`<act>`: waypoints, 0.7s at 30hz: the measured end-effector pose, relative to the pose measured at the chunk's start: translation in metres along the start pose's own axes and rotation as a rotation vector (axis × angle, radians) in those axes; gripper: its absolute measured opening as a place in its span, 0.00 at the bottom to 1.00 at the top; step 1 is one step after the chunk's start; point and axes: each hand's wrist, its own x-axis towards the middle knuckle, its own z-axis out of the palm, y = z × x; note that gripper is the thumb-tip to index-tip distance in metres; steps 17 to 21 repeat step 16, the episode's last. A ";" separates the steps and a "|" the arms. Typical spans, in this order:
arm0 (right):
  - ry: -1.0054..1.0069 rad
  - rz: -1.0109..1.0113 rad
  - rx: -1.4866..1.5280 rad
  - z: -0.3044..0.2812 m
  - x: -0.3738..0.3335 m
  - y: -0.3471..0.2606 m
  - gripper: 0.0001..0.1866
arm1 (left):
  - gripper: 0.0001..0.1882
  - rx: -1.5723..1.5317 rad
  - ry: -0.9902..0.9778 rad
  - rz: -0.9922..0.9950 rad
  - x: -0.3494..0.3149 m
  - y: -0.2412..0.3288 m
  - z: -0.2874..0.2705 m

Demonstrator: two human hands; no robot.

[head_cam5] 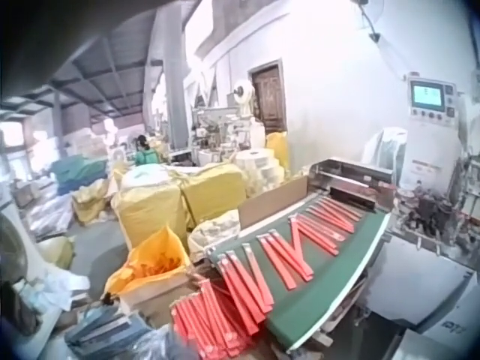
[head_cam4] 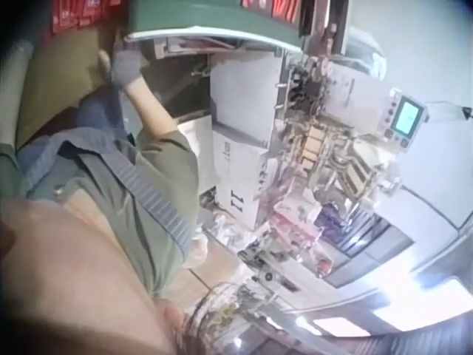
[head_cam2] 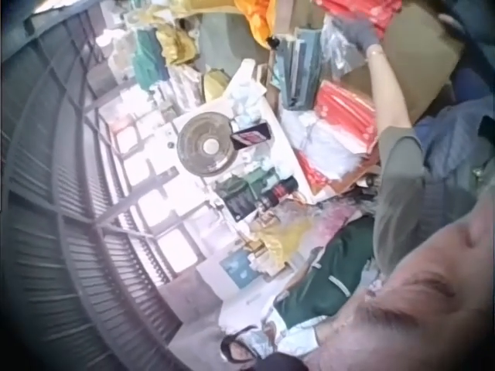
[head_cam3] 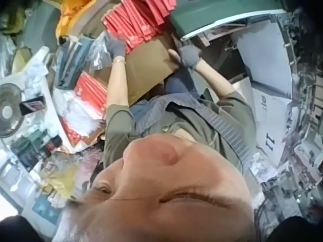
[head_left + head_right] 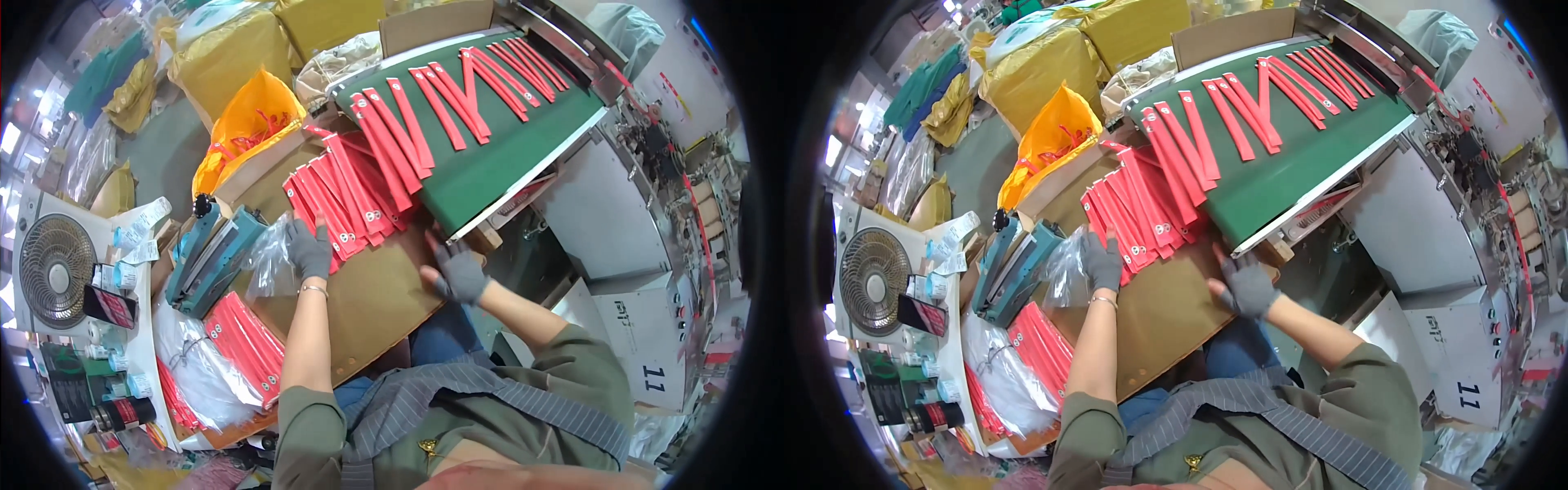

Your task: Packing and sealing pink plastic items into plastic bags at a workstation.

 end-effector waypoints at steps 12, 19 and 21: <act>0.292 0.102 0.323 0.097 0.106 -0.062 0.26 | 0.55 -0.241 -0.171 -0.394 0.014 0.063 0.011; 0.141 0.044 0.642 0.086 0.065 -0.083 0.33 | 0.57 -0.239 -0.187 -0.509 -0.027 0.044 -0.016; 0.141 0.044 0.642 0.086 0.065 -0.083 0.33 | 0.57 -0.239 -0.187 -0.509 -0.027 0.044 -0.016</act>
